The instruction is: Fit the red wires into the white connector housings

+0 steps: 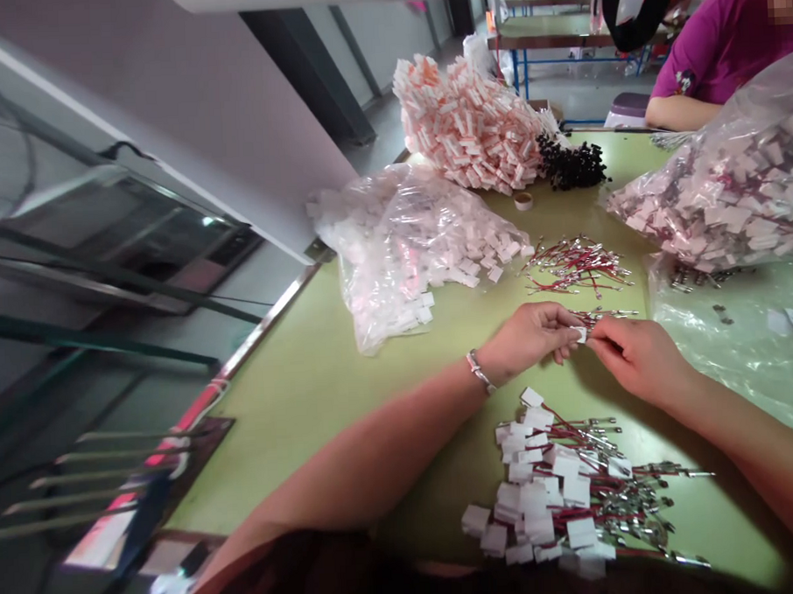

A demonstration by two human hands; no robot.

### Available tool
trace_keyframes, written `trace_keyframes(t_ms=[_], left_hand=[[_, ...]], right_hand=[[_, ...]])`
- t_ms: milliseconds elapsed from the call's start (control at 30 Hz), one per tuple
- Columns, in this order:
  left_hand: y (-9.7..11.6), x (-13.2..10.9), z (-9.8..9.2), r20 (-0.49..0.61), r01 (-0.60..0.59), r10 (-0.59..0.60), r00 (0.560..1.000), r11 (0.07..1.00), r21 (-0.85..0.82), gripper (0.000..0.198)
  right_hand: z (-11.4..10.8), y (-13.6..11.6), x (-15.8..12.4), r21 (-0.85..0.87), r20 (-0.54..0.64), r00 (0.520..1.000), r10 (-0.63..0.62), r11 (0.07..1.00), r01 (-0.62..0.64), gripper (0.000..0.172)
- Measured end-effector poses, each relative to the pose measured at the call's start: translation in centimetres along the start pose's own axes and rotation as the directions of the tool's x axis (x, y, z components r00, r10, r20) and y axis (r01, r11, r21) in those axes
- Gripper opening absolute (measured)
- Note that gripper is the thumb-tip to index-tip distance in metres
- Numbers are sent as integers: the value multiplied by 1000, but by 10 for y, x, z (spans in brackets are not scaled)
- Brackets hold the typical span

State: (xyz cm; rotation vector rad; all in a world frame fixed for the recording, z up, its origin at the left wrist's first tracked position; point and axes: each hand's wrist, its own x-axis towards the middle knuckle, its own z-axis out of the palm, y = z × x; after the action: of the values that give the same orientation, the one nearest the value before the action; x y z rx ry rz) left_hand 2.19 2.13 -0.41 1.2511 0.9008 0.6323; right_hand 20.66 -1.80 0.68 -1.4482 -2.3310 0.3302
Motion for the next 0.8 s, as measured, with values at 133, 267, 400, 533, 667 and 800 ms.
trace_keyframes(t_ms=[133,267,400,533,667,800], left_hand=[[7,1,-7,37,-23,17,999,983,182,14],[24,10,-40,-209,-125,367,907,706,697,25],[16,26,-78,-381,192,493,782,392,900,30],[-3,39,-92,-267,163,438,858,260,952,26],[-8,41,-93,-260,104,524,811,309,945,26],[-5,35,-91,-283,-12,645,710,413,911,26]], right_hand=[[5,-1,0,38,29,999,43,998,-44,20],[2,-13,-4,145,111,992,63,986,-79,16],[-3,-25,-9,120,294,953,-79,992,45,9],[-5,-13,-2,-2,208,978,31,1000,-32,17],[5,7,9,-143,134,990,51,989,-32,13],[10,10,11,-208,113,994,12,978,12,19]])
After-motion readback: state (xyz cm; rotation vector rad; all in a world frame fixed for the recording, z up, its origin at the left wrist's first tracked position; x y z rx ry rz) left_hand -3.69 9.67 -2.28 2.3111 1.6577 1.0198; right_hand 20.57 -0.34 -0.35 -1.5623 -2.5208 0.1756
